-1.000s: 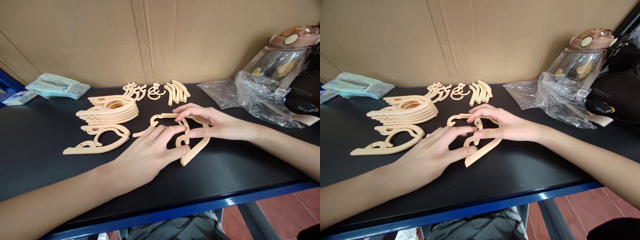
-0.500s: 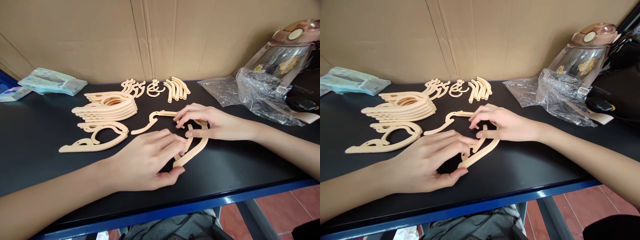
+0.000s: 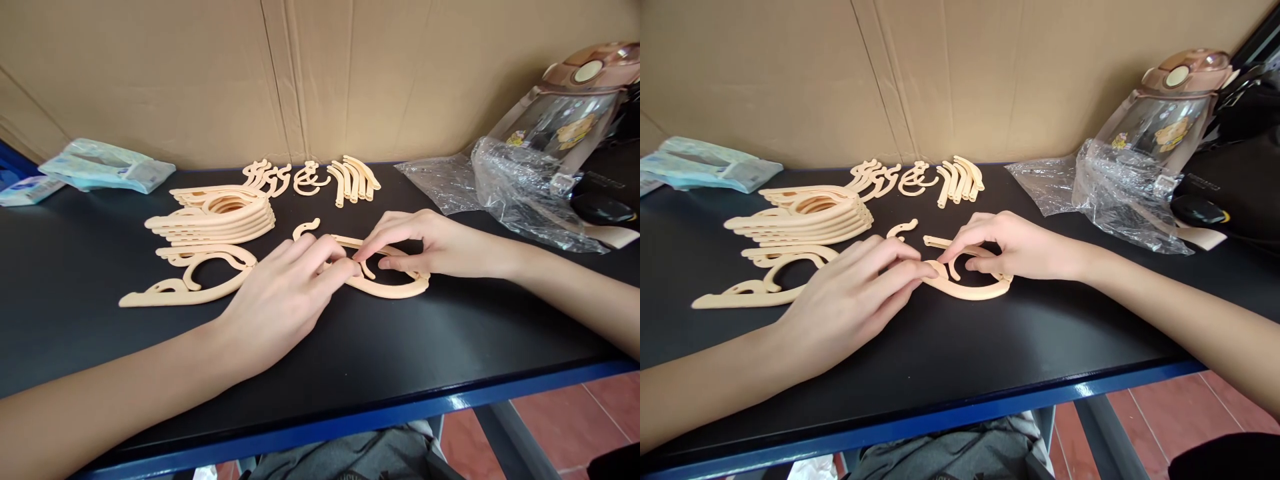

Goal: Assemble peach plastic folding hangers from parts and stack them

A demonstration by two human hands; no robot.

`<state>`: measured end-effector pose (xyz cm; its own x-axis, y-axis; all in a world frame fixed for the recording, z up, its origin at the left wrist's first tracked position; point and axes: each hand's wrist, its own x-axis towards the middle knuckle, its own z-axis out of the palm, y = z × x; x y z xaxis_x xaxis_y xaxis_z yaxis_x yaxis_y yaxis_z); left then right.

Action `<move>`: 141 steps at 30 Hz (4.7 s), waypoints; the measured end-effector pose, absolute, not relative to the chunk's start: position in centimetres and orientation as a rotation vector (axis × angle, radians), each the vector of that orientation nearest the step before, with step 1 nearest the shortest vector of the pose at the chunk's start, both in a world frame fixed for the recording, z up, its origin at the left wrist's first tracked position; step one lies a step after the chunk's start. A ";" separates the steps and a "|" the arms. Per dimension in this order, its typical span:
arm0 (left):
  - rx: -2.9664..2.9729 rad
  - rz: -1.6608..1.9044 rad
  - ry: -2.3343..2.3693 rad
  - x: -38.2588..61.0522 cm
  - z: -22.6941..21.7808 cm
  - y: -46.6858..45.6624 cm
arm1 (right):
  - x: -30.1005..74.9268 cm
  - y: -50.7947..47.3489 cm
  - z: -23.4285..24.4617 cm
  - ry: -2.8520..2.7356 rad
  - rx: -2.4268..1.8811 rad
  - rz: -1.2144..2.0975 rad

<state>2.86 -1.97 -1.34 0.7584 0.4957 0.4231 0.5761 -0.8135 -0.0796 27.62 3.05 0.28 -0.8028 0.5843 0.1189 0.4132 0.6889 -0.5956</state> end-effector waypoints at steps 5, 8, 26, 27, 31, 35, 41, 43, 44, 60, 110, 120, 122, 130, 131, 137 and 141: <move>-2.869 -0.592 -0.965 3.0 -1.3 -1.8 | 27.1 2.7 0.3 -2.602 -0.787 0.663; -2.917 -0.576 -0.955 3.1 -1.2 -1.9 | 27.1 2.6 0.0 -2.593 -0.766 0.544; -2.919 -0.473 -0.749 3.0 -1.2 -2.3 | 26.5 1.8 -0.8 -2.426 -1.198 0.242; -2.935 -0.453 -0.733 3.0 -1.2 -2.3 | 26.5 1.7 -0.7 -2.403 -1.144 0.324; -2.916 -0.463 -0.765 2.9 -1.3 -2.2 | 26.6 1.3 -0.4 -2.341 -0.962 0.586; -2.841 -0.503 -0.862 2.9 -1.4 -2.2 | 26.5 1.1 -0.5 -2.399 -0.813 0.504; -2.693 -0.507 -0.937 2.9 -1.4 -2.1 | 26.4 0.9 -0.4 -2.520 -0.637 0.361; -2.648 -0.508 -0.951 2.9 -1.5 -2.1 | 26.5 1.0 -0.5 -2.510 -0.645 0.343; -2.632 -0.508 -0.956 2.9 -1.5 -2.2 | 26.6 1.0 -0.6 -2.508 -0.655 0.322; -2.862 -0.621 -1.044 2.7 -1.4 -2.5 | 26.8 1.7 -0.7 -2.716 -0.677 0.172; -2.272 -0.441 -1.346 1.3 0.6 -0.4 | 26.8 2.5 -1.0 -2.575 -0.638 -0.055; -2.776 -0.974 -1.382 2.9 -0.4 -2.5 | 25.2 -0.3 -0.5 -2.414 -0.691 0.362; -2.823 -0.933 -1.292 2.8 -0.5 -2.4 | 25.3 -0.2 -0.2 -2.234 -0.736 0.579; -3.138 -0.537 -0.599 2.3 -0.2 -2.1 | 26.2 2.3 -1.2 -1.785 -0.771 0.962; -3.163 -0.502 -0.601 2.2 -0.2 -2.1 | 26.2 2.6 -1.4 -1.778 -0.775 0.992; -3.223 -0.460 -0.764 2.2 -0.5 -1.8 | 26.1 2.8 -1.7 -1.780 -0.875 1.065; -3.156 -0.504 -0.850 2.4 -0.7 -1.6 | 26.0 2.7 -1.7 -1.817 -0.925 1.050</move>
<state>2.39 -1.64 -0.69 0.8228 0.5122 0.2465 0.4621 -0.8552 0.2346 26.01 2.70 -1.75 -0.3907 0.8745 0.2875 0.1875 0.3814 -0.9052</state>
